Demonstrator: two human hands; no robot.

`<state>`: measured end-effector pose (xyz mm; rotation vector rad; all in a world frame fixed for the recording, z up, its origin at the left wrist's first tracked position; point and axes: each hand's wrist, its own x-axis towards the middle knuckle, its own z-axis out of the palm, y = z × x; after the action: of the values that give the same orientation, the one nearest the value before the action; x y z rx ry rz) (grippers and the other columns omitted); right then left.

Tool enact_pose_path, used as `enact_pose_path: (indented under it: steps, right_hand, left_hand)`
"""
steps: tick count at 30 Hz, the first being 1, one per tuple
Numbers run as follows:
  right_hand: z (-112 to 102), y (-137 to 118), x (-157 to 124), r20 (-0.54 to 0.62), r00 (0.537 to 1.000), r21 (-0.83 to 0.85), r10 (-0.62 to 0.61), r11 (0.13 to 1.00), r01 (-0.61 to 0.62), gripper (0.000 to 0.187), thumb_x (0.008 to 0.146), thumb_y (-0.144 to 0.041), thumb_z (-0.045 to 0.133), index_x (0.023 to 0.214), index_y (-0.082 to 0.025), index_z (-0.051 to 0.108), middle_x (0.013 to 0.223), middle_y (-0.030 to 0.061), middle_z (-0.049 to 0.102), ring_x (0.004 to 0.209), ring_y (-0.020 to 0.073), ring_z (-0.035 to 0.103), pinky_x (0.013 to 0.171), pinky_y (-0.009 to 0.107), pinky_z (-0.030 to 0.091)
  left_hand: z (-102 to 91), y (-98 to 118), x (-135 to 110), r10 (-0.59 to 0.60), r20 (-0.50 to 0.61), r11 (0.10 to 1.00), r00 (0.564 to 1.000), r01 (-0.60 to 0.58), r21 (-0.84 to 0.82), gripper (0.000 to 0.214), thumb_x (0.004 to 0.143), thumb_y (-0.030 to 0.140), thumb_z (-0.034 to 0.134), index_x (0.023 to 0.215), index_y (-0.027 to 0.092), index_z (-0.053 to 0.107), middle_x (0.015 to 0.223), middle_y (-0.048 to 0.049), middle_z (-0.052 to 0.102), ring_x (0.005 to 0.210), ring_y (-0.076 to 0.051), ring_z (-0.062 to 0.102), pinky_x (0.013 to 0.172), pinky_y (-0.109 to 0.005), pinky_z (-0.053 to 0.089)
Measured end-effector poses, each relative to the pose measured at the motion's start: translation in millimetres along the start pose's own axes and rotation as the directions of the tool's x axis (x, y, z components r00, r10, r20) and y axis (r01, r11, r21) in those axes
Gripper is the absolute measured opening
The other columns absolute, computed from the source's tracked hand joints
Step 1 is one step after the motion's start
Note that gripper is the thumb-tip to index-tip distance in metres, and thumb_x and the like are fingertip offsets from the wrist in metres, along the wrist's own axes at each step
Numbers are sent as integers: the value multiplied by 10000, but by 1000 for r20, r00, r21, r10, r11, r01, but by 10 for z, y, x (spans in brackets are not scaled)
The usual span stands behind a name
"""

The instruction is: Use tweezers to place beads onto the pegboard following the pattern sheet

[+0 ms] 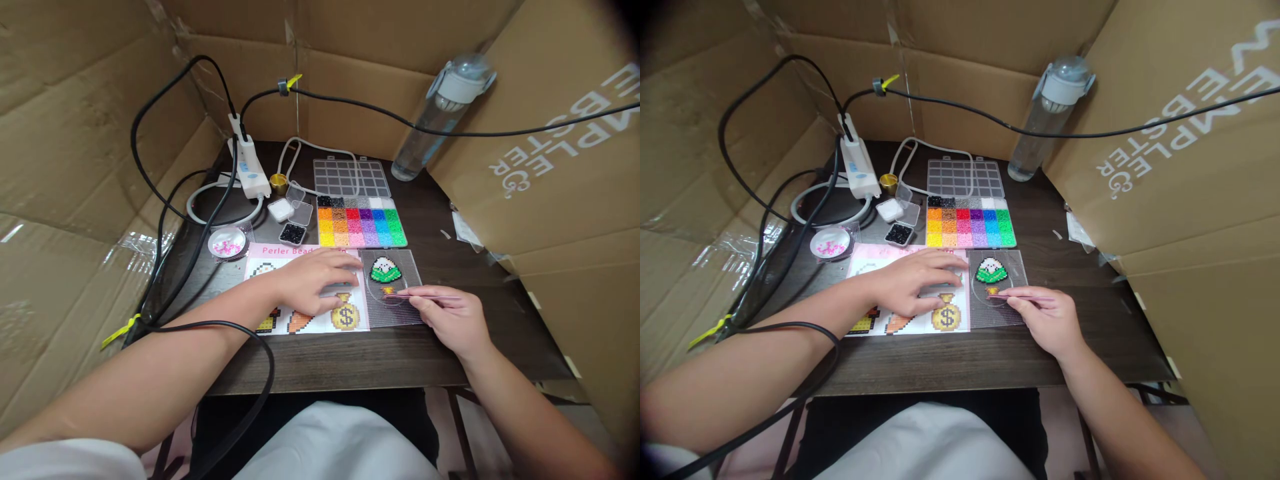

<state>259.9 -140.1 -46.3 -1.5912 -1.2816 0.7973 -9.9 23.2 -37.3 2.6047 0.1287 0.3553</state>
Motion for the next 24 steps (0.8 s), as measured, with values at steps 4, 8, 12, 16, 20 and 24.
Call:
enact_pose_path:
  steps: [4,8,12,16,20,24]
  right_hand:
    - [-2,-7,-12,-22,1000,50,22,999,-20,178,854,-400,811,877,-237,879,801,93,812,393,89,469,335,222,349]
    - [-17,15,-13,-66,994,189,83,980,-69,211,824,-419,852,880,-216,869,779,111,805,394,86,451,352,237,361]
    - [-30,35,15,-90,991,342,103,937,-67,221,778,-403,897,866,-204,856,768,127,801,385,73,423,353,235,319]
    - [-24,-5,56,-108,984,461,144,884,-79,220,727,-375,936,829,-205,839,850,147,817,384,50,410,357,216,287]
    - [-27,-49,85,-105,979,511,175,854,-98,265,683,-405,961,804,-216,819,850,139,819,381,41,389,358,207,267]
    - [-34,-47,92,-94,981,488,168,867,-102,270,698,-422,945,811,-219,808,874,139,821,383,43,378,355,212,261]
  left_hand:
    - [-2,1,0,2,-6,1000,1000,-2,2,366,920,346,637,1245,198,719,1523,-159,596,1424,-360,552,1178,-585,460]
    - [-2,0,0,2,-6,1000,1000,-2,0,358,918,346,641,1238,205,718,1523,-155,596,1425,-357,551,1179,-578,458]
    - [-9,5,3,-8,18,1000,1000,8,1,354,932,332,634,1253,205,712,1536,-146,588,1435,-350,542,1184,-577,454]
    - [-13,4,1,-16,26,1000,1000,17,-2,348,941,305,620,1260,199,709,1542,-144,584,1446,-345,532,1190,-575,449]
    - [-8,-12,-7,-7,24,1000,1000,7,-3,332,949,284,605,1256,208,707,1545,-137,582,1449,-333,530,1195,-568,447]
    - [-1,-28,-9,-6,17,1000,1000,6,8,328,948,283,607,1253,216,708,1541,-130,586,1446,-330,533,1189,-560,456]
